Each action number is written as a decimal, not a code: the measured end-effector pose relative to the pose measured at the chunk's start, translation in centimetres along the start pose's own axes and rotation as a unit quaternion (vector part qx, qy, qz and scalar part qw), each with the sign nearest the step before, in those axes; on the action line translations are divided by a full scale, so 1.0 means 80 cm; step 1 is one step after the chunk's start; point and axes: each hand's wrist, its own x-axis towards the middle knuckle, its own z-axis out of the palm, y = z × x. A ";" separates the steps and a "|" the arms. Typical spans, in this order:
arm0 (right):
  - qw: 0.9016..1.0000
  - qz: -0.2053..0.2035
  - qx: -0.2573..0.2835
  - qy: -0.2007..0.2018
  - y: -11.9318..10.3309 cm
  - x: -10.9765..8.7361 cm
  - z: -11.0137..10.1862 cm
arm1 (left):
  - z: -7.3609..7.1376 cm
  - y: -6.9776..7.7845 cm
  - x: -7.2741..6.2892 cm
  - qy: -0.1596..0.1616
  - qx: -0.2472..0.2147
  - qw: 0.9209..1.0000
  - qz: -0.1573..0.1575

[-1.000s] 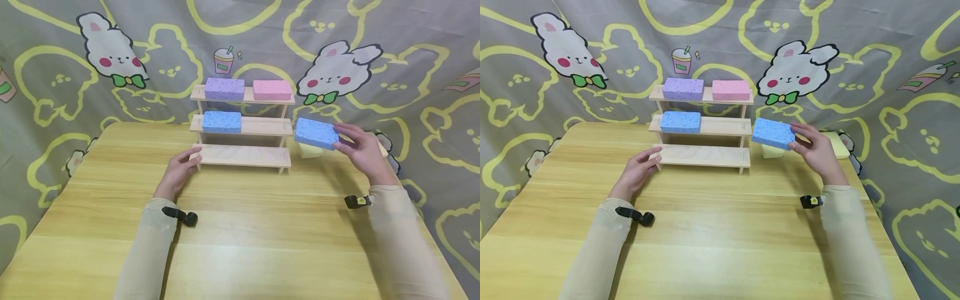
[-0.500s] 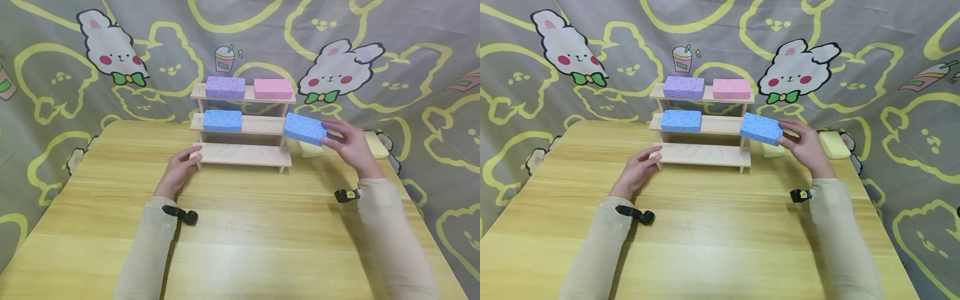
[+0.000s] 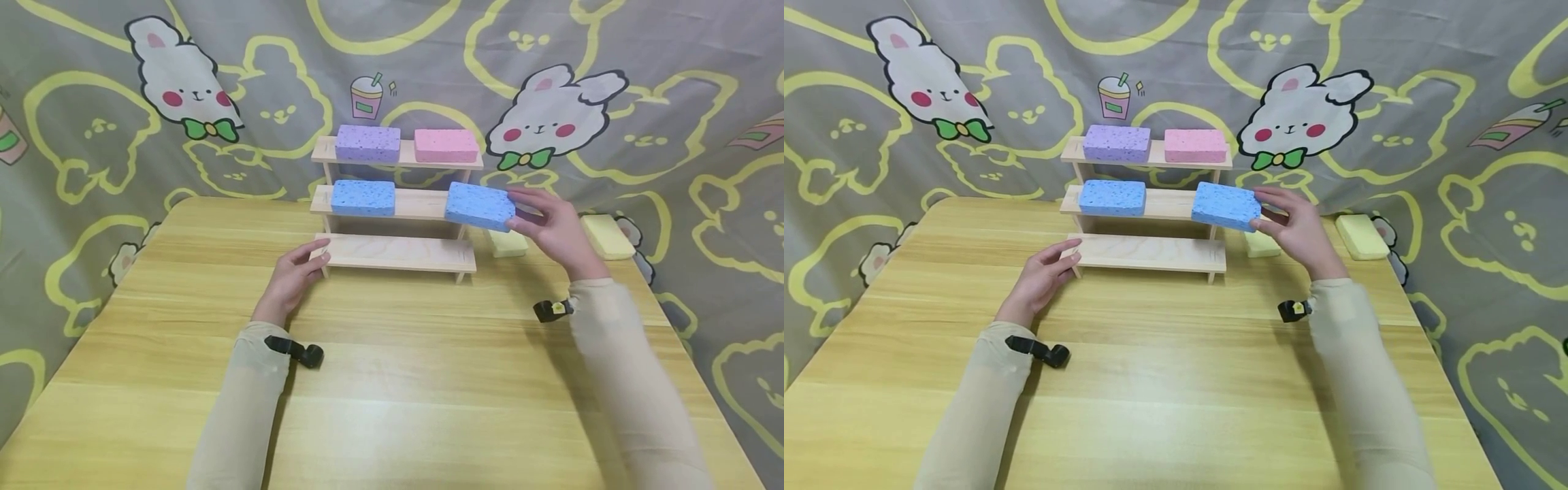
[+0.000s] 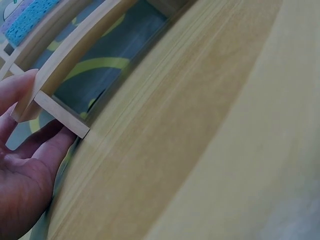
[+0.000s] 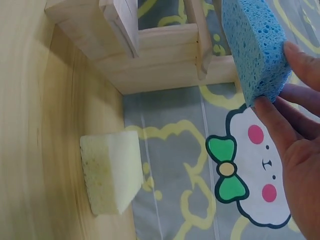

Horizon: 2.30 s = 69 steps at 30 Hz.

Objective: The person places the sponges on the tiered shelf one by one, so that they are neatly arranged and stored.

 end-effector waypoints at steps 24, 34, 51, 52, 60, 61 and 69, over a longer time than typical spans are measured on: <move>0.999 -0.022 0.039 -0.025 -0.008 0.037 0.033 | 0.000 0.002 0.001 0.007 -0.009 1.000 -0.009; 0.997 -0.030 0.050 -0.046 -0.010 0.049 0.047 | 0.000 0.005 0.000 -0.006 -0.005 1.000 -0.013; 0.999 -0.035 0.015 -0.038 0.000 0.061 0.059 | -0.002 0.005 0.002 -0.008 -0.007 1.000 -0.012; 0.999 -0.039 0.011 -0.033 0.000 0.060 0.059 | -0.003 0.005 0.002 -0.009 -0.007 1.000 -0.012; 0.999 -0.027 0.004 0.019 0.009 0.036 0.043 | -0.002 0.008 0.001 -0.014 -0.011 1.000 -0.020; 1.000 -0.017 -0.001 0.023 0.010 0.031 0.039 | -0.002 0.009 0.000 -0.014 -0.012 1.000 -0.022; 0.996 0.024 -0.048 0.074 0.013 -0.003 0.013 | -0.003 0.011 0.000 -0.014 -0.024 0.999 -0.033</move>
